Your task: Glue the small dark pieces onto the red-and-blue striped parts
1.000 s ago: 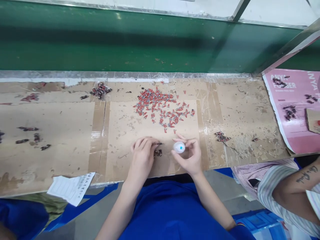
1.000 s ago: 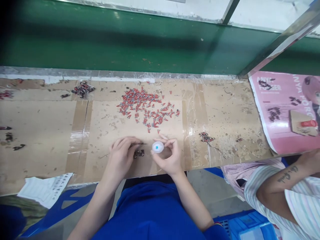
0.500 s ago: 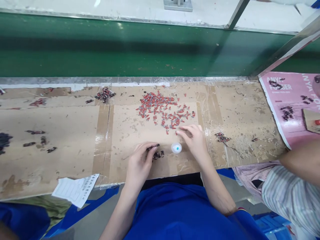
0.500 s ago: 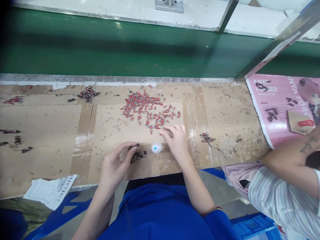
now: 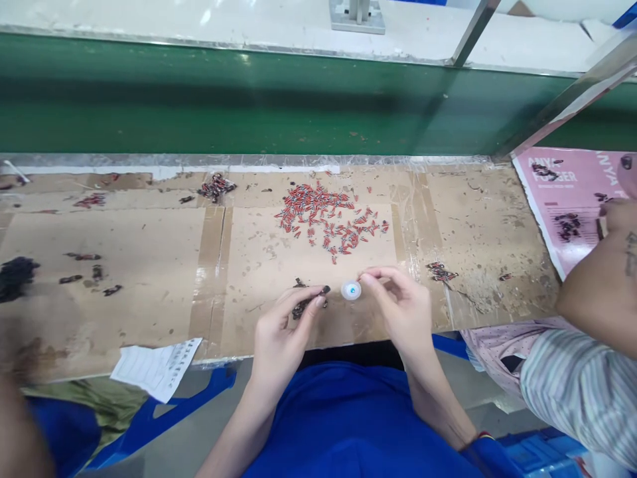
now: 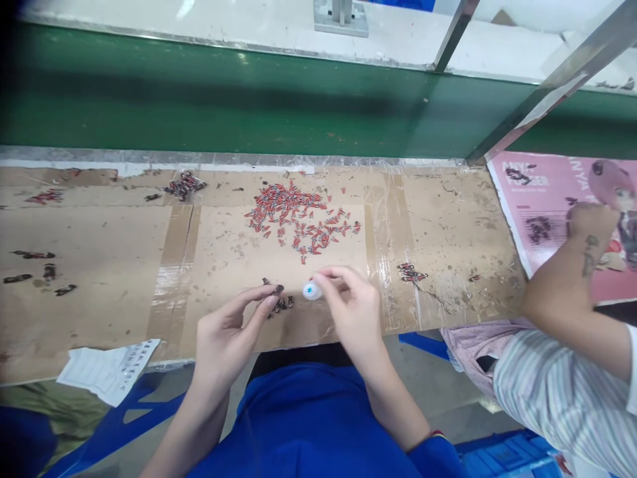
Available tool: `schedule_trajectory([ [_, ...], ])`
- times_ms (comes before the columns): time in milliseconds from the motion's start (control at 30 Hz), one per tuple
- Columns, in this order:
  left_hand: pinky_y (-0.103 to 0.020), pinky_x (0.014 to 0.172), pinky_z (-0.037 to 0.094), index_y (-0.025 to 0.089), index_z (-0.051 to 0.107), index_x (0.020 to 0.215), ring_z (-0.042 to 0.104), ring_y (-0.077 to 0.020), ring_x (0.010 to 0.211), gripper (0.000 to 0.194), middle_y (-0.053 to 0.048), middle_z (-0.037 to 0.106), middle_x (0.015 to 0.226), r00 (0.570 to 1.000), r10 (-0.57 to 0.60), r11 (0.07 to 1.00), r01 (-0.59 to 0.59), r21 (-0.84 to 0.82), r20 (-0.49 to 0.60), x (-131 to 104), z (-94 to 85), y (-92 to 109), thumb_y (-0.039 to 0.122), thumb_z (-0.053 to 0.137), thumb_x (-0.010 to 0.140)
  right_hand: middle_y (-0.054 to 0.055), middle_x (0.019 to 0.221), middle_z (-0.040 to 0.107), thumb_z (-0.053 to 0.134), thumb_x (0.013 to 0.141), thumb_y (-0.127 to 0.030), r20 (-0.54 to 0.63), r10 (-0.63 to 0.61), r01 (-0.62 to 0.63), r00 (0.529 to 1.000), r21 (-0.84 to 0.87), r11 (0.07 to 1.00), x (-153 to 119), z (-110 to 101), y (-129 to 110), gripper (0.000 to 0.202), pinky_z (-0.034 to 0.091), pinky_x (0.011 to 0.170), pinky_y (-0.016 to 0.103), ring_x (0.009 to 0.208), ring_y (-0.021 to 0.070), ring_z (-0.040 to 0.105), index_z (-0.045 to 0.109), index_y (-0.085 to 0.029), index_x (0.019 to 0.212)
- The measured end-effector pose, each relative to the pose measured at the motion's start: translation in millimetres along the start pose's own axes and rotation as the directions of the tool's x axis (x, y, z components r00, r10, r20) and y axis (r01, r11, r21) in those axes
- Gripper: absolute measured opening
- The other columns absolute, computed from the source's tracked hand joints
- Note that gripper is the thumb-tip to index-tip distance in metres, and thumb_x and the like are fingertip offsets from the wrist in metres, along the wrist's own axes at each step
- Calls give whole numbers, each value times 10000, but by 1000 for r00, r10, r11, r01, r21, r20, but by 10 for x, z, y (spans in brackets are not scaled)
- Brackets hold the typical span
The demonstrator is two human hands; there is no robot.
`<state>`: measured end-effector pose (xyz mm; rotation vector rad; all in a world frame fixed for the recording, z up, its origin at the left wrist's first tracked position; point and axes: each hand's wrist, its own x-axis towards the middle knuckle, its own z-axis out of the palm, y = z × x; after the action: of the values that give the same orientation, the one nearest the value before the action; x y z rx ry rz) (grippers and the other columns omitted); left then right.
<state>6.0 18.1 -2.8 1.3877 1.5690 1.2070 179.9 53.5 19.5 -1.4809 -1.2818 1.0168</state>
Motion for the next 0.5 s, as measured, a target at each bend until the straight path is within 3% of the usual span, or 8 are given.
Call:
schedule_trajectory([
  [100,-282,783,586,240,749,952,718,-178,889,121,-31,770,936,998,59,998,-58,-22,38,-29,-3,91,271,654,883,47,976,788,701,837,-308,144,44,-66,989,152,986,-175,51,-171,90,602,765,319,878,196,745,734,-226,817],
  [200,-275,800,582,249,743,957,713,-165,884,120,-19,767,932,989,132,991,-130,-29,70,-57,-19,170,223,651,886,42,944,801,703,831,-291,188,56,-97,981,220,971,-240,84,-216,80,625,762,321,826,188,764,721,-219,801],
  [367,-266,794,572,254,740,993,703,-153,856,157,-16,762,918,980,183,983,-181,-29,84,-91,-46,246,185,654,882,22,851,796,702,836,-222,151,-82,59,985,152,987,-244,45,-240,52,618,805,316,830,176,758,712,-218,785],
  [500,-262,781,566,248,743,994,699,-154,850,162,-26,763,923,978,171,984,-163,-74,120,-89,-51,301,173,655,881,18,848,786,704,841,-161,129,-246,235,961,94,967,-246,0,-286,84,601,836,332,848,170,738,712,-223,784],
])
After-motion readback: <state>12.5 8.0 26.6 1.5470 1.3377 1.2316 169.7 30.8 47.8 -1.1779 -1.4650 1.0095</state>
